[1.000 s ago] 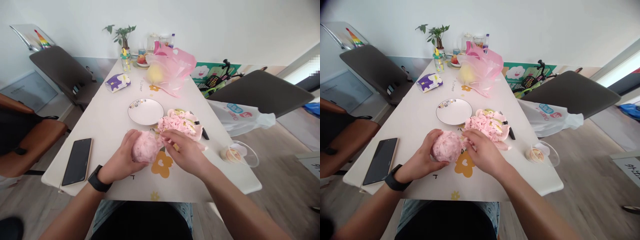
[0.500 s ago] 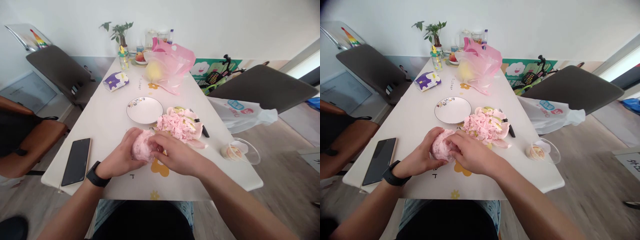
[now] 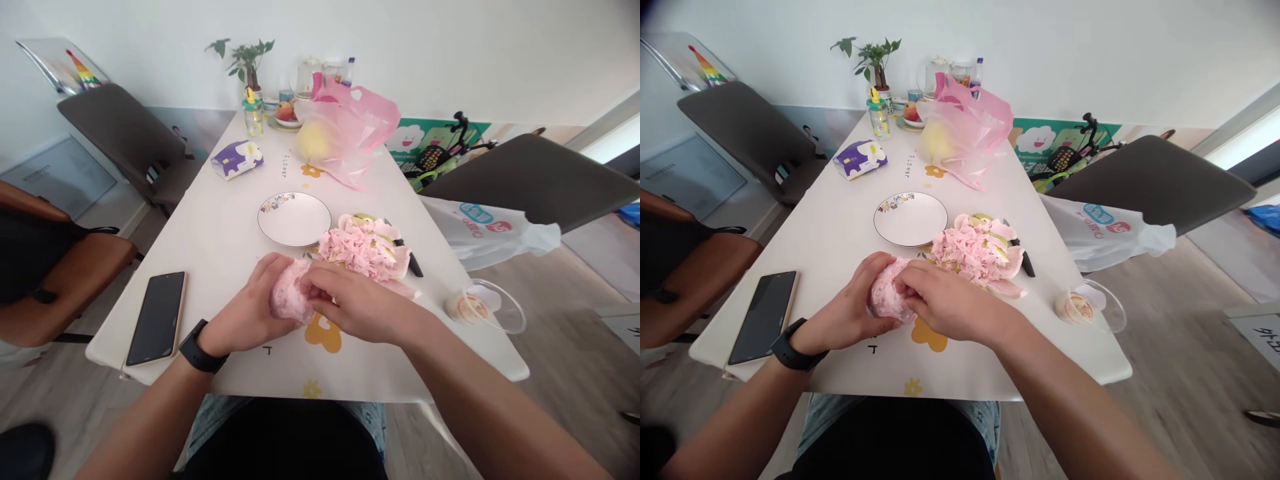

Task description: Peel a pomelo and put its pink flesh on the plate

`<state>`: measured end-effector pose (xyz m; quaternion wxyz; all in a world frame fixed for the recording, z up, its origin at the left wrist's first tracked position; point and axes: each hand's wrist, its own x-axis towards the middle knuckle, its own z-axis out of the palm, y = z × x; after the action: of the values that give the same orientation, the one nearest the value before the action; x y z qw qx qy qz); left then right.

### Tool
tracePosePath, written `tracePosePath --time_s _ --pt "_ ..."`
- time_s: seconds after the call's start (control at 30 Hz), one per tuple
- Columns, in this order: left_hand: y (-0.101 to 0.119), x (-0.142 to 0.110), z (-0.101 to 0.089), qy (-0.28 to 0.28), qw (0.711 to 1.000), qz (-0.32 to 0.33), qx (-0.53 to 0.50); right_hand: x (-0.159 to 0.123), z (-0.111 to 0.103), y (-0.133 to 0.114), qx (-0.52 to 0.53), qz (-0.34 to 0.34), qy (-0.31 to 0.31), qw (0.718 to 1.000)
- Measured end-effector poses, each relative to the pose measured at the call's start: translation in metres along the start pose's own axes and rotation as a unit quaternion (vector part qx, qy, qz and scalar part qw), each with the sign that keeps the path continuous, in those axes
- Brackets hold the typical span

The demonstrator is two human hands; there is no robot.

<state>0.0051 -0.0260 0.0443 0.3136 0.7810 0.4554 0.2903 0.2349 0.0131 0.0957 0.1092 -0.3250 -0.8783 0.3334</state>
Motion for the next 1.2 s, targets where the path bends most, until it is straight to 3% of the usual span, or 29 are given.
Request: tracePosePath --time_s 0.47,0.73,1.0,1.2 --pt "0.0 0.004 -0.002 -0.002 1.0 -0.001 -0.007 -0.01 0.007 0.0 -0.064 -0.043 0.045 0.996" --pt "-0.001 0.003 -0.002 -0.004 1.0 -0.003 -0.012 -0.009 -0.001 -0.001 -0.071 -0.07 -0.004 0.995" --pt "0.0 0.005 -0.002 -0.004 1.0 -0.012 -0.026 -0.01 0.008 0.006 -0.077 -0.056 0.044 0.994" --pt "-0.004 0.004 -0.001 0.0 1.0 -0.015 -0.022 -0.024 0.013 0.004 -0.127 -0.086 -0.006 0.988"
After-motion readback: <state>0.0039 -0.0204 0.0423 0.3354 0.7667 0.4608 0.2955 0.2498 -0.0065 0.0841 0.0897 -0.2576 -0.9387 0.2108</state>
